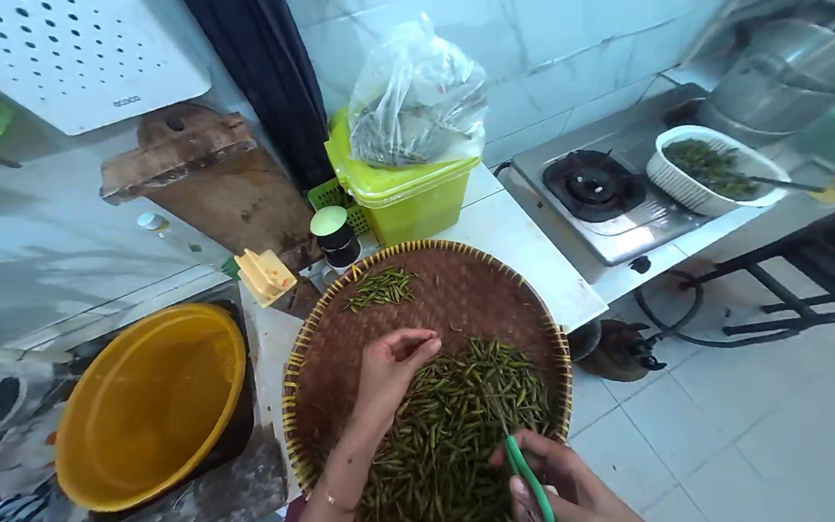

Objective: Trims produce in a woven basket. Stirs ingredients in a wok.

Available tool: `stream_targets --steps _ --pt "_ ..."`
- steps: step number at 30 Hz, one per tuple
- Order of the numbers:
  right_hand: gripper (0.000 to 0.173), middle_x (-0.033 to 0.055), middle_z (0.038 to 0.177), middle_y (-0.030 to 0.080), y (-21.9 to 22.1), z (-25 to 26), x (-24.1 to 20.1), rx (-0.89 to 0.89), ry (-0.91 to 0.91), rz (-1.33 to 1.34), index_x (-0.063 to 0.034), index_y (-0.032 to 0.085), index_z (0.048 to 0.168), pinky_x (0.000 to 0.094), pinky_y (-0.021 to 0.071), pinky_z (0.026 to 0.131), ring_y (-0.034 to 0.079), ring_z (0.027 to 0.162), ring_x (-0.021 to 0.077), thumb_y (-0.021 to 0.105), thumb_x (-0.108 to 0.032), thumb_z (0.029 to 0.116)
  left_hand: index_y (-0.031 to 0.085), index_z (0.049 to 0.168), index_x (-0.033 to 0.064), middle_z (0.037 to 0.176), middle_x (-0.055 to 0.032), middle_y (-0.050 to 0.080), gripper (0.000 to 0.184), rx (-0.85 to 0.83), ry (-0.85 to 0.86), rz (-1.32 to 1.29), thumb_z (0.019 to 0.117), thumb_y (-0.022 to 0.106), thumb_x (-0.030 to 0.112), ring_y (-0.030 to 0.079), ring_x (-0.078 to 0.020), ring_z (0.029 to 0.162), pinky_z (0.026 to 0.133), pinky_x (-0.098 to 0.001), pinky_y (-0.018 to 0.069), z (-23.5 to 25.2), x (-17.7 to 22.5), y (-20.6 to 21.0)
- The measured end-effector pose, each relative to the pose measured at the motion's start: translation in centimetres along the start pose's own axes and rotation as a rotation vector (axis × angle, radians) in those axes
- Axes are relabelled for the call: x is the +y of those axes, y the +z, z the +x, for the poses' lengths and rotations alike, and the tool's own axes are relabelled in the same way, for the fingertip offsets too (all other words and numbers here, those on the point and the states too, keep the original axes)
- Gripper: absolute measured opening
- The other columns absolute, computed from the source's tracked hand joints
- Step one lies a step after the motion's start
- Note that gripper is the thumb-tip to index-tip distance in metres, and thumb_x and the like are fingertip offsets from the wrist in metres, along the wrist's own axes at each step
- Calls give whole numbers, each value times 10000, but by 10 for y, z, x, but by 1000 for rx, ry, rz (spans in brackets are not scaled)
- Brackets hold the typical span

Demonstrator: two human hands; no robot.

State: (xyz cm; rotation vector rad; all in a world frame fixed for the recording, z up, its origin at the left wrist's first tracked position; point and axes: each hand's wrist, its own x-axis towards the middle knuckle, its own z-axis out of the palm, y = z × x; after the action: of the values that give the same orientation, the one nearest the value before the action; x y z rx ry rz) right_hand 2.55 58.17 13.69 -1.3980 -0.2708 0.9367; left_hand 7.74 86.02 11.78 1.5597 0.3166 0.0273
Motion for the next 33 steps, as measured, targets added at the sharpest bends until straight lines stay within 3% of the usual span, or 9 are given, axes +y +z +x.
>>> stream_targets --steps 4,14,18,22,25,28,31,33 --pt "359 67 926 708 12 16 -1 -37 -27 -11 -64 618 1277 327 556 558 679 737 168 640 -317 1023 710 1043 -59 1027 -214 744 153 29 -87 -306 897 739 -24 748 -302 909 846 -403 640 -27 16 13" --pt "317 60 879 698 14 18 -8 75 20 57 -55 613 1257 316 565 557 675 703 160 641 -270 1026 714 979 -69 1024 -246 750 176 -19 -37 -302 829 804 -44 762 -354 926 829 -439 658 -54 10 24" --pt "278 69 867 707 13 12 2 114 49 29 -47 620 1236 323 566 566 672 682 161 645 -226 1026 708 1109 7 1015 -121 766 306 -143 -28 -54 824 821 10 763 -261 874 751 -382 670 -50 3 22" --pt "276 69 842 724 9 6 11 132 79 -29 -50 647 1205 338 567 554 680 658 169 682 -236 1004 751 1163 111 1026 6 772 292 -234 -49 238 876 801 113 752 -126 891 780 -296 655 -44 0 21" --pt "273 66 844 728 6 3 13 187 92 2 -51 643 1211 344 586 564 699 681 174 682 -223 1003 769 1133 143 1071 -7 711 204 -159 43 480 941 732 204 709 -75 927 838 -255 621 -18 -5 19" --pt "268 67 860 728 5 1 11 240 92 24 -50 637 1220 344 595 572 705 695 175 670 -211 1009 741 1094 106 1042 -52 709 162 -80 161 641 957 723 191 701 -131 902 833 -319 602 25 -21 16" --pt "262 69 870 729 3 -1 6 252 78 28 -44 631 1223 342 590 573 702 697 175 664 -194 1011 720 1108 71 1070 -103 680 157 -240 251 820 980 687 156 693 -197 912 873 -375 595 60 -34 22" --pt "257 69 869 726 2 -3 4 254 58 29 -40 630 1218 340 588 576 701 703 175 663 -189 1012 707 1155 55 1121 -139 663 187 -415 198 965 1002 651 147 682 -246 975 932 -402 564 70 -26 32"
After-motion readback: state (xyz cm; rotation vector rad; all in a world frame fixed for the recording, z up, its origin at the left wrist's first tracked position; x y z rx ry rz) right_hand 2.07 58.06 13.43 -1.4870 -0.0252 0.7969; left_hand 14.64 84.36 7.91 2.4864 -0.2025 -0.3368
